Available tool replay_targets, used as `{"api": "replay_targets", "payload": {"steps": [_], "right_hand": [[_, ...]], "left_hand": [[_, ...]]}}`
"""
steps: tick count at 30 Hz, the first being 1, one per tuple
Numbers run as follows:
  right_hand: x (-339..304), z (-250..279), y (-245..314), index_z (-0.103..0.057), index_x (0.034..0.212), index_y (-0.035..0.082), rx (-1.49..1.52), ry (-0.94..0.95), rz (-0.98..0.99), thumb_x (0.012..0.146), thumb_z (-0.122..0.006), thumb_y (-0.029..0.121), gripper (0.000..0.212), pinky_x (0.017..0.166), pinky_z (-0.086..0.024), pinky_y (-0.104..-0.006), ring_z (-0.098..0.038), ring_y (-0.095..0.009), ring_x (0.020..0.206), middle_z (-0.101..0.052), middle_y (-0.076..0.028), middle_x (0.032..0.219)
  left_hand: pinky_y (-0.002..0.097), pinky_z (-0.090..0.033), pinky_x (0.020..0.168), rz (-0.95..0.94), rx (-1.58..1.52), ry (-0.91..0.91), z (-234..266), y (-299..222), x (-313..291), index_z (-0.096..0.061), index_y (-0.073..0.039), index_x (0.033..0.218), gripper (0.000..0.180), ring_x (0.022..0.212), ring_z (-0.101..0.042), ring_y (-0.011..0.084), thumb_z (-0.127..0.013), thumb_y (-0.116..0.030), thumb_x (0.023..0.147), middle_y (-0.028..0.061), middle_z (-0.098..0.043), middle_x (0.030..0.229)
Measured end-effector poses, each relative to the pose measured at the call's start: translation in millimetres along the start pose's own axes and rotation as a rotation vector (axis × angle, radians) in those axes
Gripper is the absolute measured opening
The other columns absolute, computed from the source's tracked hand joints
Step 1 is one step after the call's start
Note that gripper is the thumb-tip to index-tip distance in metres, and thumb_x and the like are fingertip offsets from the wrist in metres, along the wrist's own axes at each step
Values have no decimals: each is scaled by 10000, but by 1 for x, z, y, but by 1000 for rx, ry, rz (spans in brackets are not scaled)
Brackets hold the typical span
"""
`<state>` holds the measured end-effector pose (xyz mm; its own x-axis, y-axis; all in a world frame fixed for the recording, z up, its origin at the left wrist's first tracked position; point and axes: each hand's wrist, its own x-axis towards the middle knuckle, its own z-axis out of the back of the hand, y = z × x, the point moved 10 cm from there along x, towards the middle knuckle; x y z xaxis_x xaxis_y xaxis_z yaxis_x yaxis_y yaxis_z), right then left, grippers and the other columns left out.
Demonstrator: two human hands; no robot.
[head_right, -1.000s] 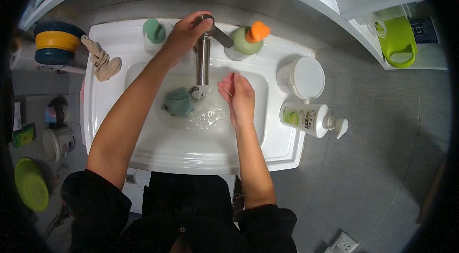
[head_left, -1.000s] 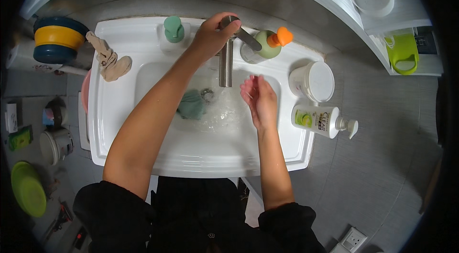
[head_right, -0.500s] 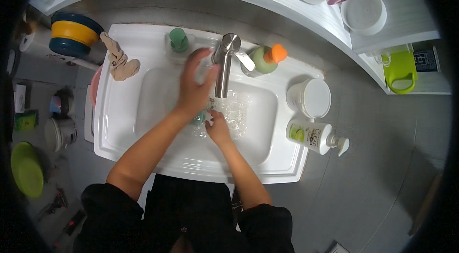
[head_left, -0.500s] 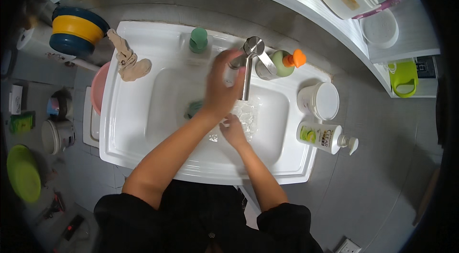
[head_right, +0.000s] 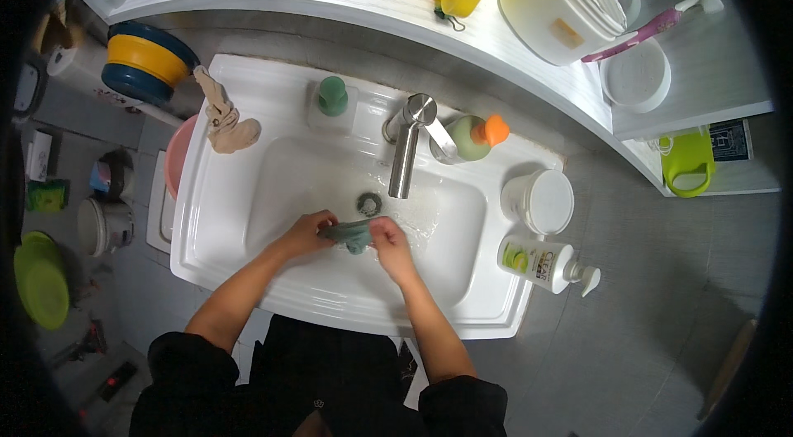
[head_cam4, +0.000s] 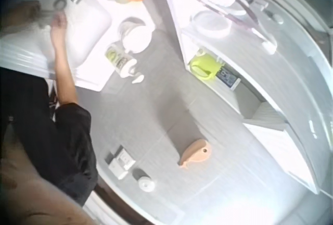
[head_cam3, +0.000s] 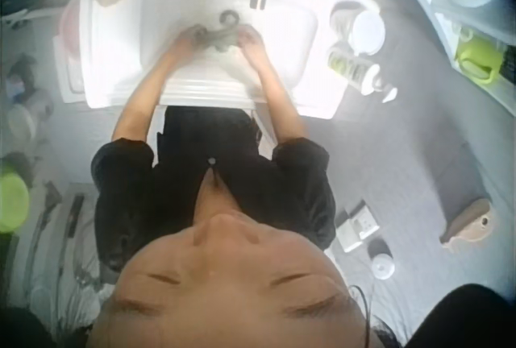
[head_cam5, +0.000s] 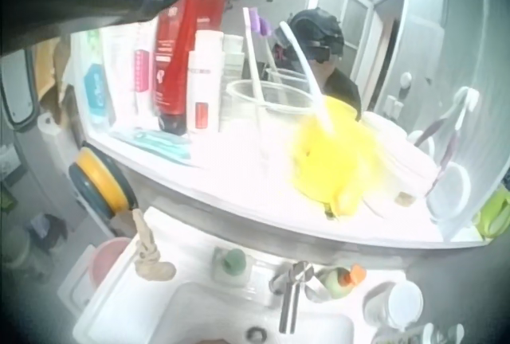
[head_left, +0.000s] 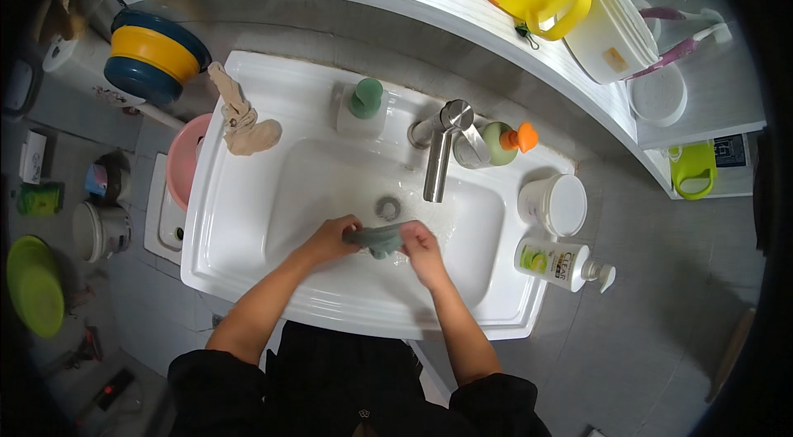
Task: The person cleans a bathroom sink using a green cloth and a toothbrush. They wipe the basin and faucet, rinse the cloth, and scrub the faucet with the toothbrush. The person also uses a white powder from a container to aid in cleaning.
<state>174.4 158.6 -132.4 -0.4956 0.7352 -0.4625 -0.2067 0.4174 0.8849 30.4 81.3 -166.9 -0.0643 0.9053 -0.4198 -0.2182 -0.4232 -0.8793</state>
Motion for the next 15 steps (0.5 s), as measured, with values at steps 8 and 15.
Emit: {"api": "replay_targets", "payload": {"steps": [8, 15], "right_hand": [[16, 78, -25, -551, 950, 34, -324, -233, -1, 892, -566, 218, 193, 590, -381, -210, -432, -67, 669, -504, 20, 738], [3, -10, 8, -493, 1210, 73, -606, 174, 280, 740, -706, 135, 519, 935, -395, -335, -374, -255, 1214, -397, -121, 1323]], "left_hand": [[292, -458, 639, 0, -44, 57, 11, -15, 2, -602, -39, 959, 224, 690, -570, 202, -635, -88, 743, 83, -614, 795], [352, -432, 832, -428, 627, -252, 11, -94, -13, -635, -53, 892, 205, 1007, -495, 271, -654, -49, 688, 111, -534, 1038]]}}
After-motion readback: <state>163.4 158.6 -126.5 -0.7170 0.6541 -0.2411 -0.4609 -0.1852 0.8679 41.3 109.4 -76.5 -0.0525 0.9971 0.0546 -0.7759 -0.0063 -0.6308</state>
